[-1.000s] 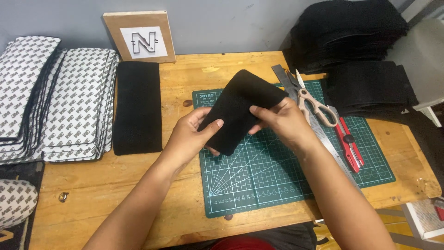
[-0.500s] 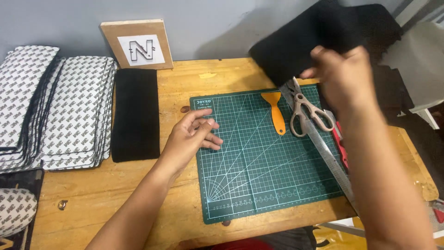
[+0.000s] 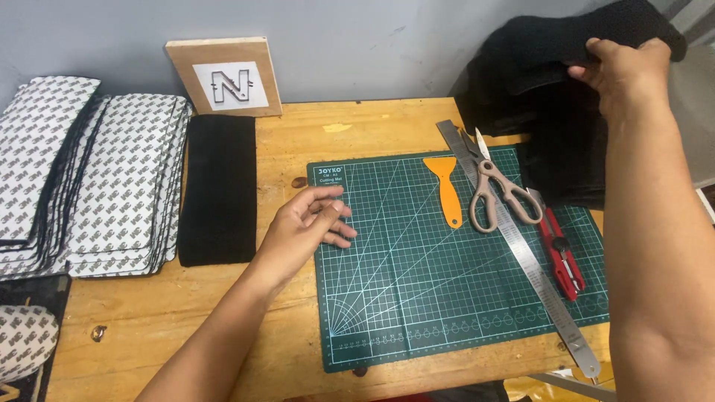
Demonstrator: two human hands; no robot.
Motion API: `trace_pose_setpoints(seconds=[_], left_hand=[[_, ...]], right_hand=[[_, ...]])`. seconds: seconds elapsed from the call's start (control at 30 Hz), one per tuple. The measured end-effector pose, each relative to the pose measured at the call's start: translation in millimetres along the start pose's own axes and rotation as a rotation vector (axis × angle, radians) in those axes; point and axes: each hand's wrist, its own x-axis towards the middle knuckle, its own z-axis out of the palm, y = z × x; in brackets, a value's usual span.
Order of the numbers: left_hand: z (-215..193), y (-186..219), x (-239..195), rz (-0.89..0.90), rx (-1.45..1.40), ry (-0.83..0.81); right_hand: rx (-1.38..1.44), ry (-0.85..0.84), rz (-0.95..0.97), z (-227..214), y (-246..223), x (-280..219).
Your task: The person trims the edges of a black fabric piece using scissors, then smooths it with an orange plastic tool. They fold the fabric, trim again, and finally use a metal ruler and a red utility knife to cut the fabric along a straight line on a green cutting mat.
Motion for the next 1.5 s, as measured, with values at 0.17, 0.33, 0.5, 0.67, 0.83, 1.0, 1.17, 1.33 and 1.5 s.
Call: trace_pose_setpoints(seconds=[0.17, 0.33, 0.5, 0.67, 0.83, 1.0, 1.17, 1.33, 1.5], left_hand=[[-1, -13, 10, 0.025, -0.009, -0.005], [-1, -4, 4, 0.016, 0.004, -0.005], [-1, -2, 3, -0.011, 0.018, -0.002], [-3, -13, 9, 0.045, 0.022, -0.017], [-1, -4, 5, -0.005, 0.096, -0.010], [-6, -30, 20, 0.116, 0.056, -0.045], [-4, -9, 6, 0.041, 0.153, -0.033], [-5, -12, 6, 0.047, 0.196, -0.036], [-12, -23, 7, 0.385, 0.577, 0.151]], right_hand=[[-0.504, -0.039, 0.029, 1, -3, 8], [-1.010, -0.148, -0.038, -9, -42, -24], [-1.453, -0.125, -0.046, -24, -53, -23], [-1.582, -0.058, -0.325, -72, 15, 61], [-1.409, 0.089, -0.630, -65, 8, 42], [-1.122, -0.145, -0.515, -4, -52, -51], [-1.120, -0.377, -0.565, 20, -47, -62], [-1.058, -0.407, -0.637, 15, -34, -49], [-1.166, -0.039, -1.245, 21, -32, -72]])
